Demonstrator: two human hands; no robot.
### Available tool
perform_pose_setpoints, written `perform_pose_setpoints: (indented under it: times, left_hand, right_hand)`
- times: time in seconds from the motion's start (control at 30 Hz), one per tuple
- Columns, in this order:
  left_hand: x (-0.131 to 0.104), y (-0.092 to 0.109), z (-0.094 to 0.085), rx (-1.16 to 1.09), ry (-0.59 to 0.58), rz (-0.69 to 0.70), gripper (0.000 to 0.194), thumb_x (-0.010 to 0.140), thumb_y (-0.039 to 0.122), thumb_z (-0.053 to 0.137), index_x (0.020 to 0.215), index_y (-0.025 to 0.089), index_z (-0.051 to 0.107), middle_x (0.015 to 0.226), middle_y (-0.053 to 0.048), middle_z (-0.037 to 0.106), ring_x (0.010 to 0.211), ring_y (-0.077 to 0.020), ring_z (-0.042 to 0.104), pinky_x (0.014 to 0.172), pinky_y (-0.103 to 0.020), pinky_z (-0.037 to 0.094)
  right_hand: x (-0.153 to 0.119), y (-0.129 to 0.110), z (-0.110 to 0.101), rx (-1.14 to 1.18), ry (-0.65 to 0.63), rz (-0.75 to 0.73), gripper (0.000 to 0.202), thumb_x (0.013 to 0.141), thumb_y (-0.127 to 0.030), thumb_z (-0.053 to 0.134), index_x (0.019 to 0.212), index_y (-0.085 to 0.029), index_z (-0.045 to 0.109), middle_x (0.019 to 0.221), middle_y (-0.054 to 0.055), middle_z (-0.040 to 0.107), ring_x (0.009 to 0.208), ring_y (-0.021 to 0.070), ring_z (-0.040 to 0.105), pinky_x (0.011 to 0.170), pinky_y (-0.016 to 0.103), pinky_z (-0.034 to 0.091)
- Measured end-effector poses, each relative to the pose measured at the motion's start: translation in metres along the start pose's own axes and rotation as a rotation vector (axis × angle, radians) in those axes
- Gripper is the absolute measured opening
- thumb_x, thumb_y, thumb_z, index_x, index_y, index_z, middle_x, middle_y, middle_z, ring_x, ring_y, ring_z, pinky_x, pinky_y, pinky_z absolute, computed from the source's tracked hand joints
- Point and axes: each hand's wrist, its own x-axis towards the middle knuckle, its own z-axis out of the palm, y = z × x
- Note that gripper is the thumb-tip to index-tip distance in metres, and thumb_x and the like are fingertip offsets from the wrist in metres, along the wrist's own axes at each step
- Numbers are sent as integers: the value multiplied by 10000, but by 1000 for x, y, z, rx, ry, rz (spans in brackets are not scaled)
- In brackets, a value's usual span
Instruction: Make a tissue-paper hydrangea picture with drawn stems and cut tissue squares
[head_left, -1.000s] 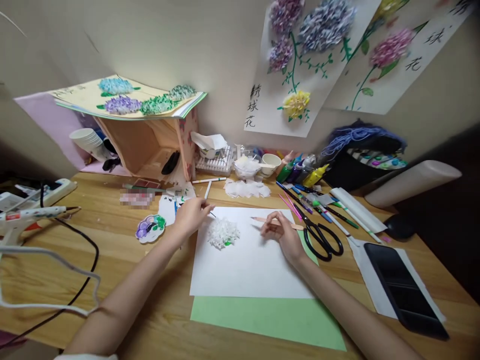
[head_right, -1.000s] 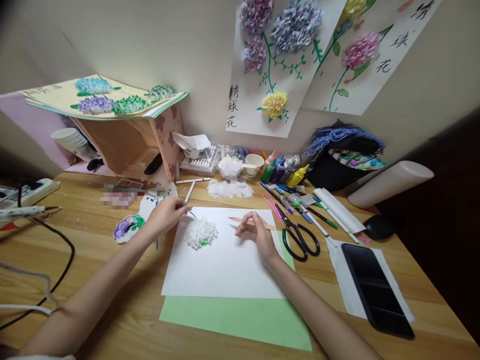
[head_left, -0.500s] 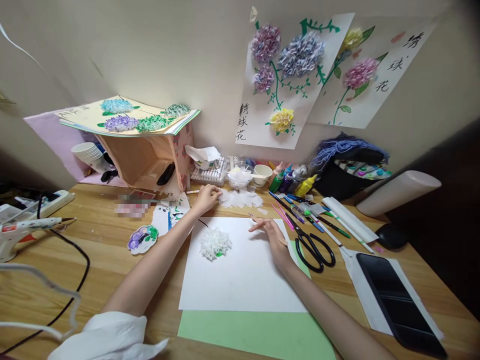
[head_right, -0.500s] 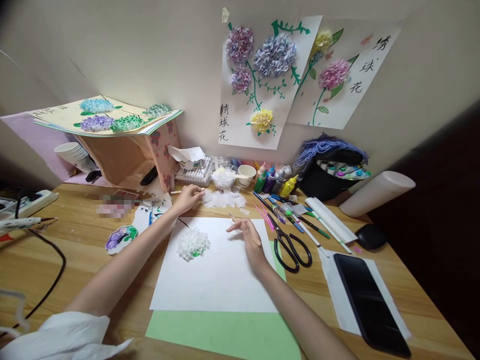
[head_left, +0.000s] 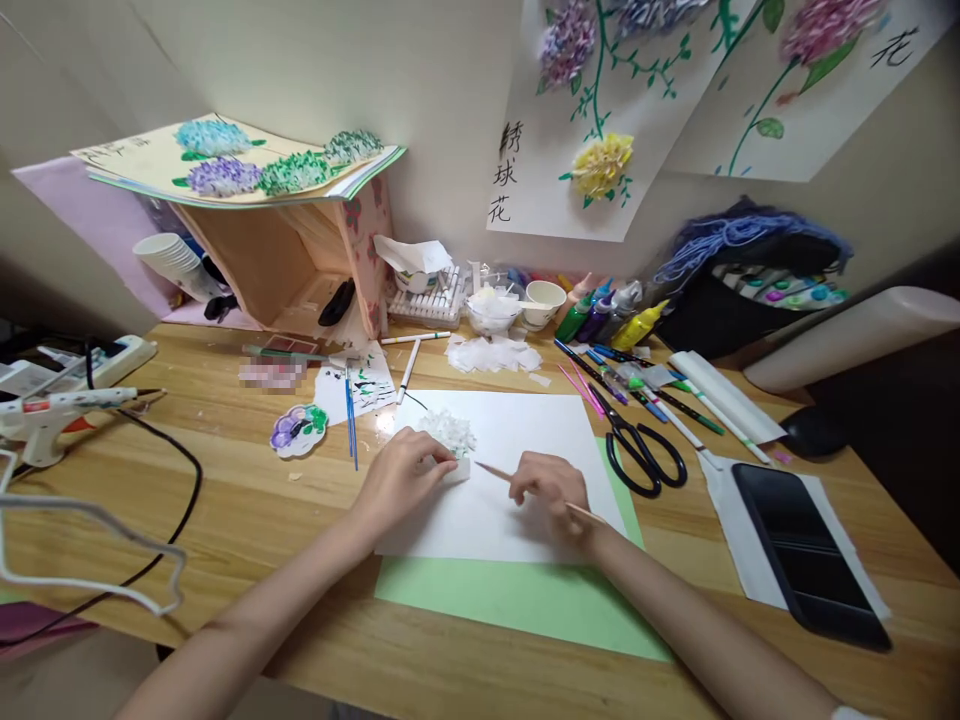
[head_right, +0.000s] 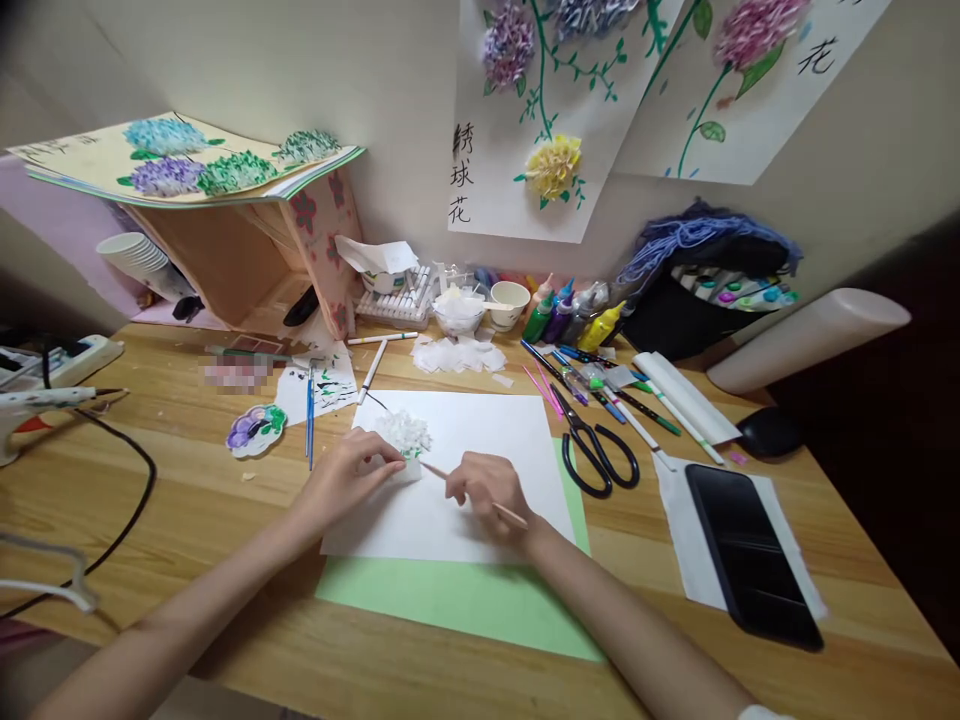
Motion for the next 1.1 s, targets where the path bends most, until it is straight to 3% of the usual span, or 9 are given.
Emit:
perform_pose_setpoints:
  times: [0.13,0.33,0.47,0.67,0.83,0.97,1.1]
  left_hand:
    - [-3,-4,8,120,39,37,151,846,299,526,787,221,641,842,-21,659,850,-195,529,749,-312,400]
    - [-2,-8,6,149,151,31,117,848,308,528,873,214,592,897,-30,634,893,-201,526,791,-316,402]
    - [3,-22,-2,138,270,-47,140,874,280,462,923,208,572,942,-44,622,931,-201,532,818,-314,397]
    - [6,-51,-1,124,212,-167,139,829,247,505,950,195,549,947,-52,599,912,-210,545,774,-320,424]
    - [6,-59,4,63,217,-171,133,814,242,535,934,188,555,927,-45,589,859,-192,540,763,-324,435]
    - [7,-59,5,47,225,-182,130,809,236,544,930,190,559,923,-41,588,850,-188,541,755,-322,437]
    - [7,-60,6,35,225,-185,123,809,239,546,920,189,564,917,-40,587,877,-189,546,760,-319,437]
  right_hand:
    - [3,1,14,-103,-184,-113,381,943,-279,227,781,-208,565,582,29,578,553,164,514,558,298,409]
    - [7,2,21,-189,-238,-107,276,946,-227,289,837,-199,541,637,26,574,580,155,495,564,271,394]
    - [7,3,21,-218,-248,-54,246,947,-231,319,846,-198,540,680,32,582,618,154,500,593,269,398]
    - [9,5,23,-214,-266,-10,219,949,-216,338,862,-189,537,721,36,582,659,149,502,625,263,400]
    - [15,8,25,-193,-298,14,252,957,-246,313,849,-191,533,742,45,585,690,155,517,642,271,406]
    - [26,5,30,-161,-285,124,334,965,-288,266,758,-198,512,656,22,538,636,148,511,636,273,402]
    - [52,-3,36,-106,-256,392,415,966,-336,241,652,-204,478,518,-25,467,520,122,498,612,255,401]
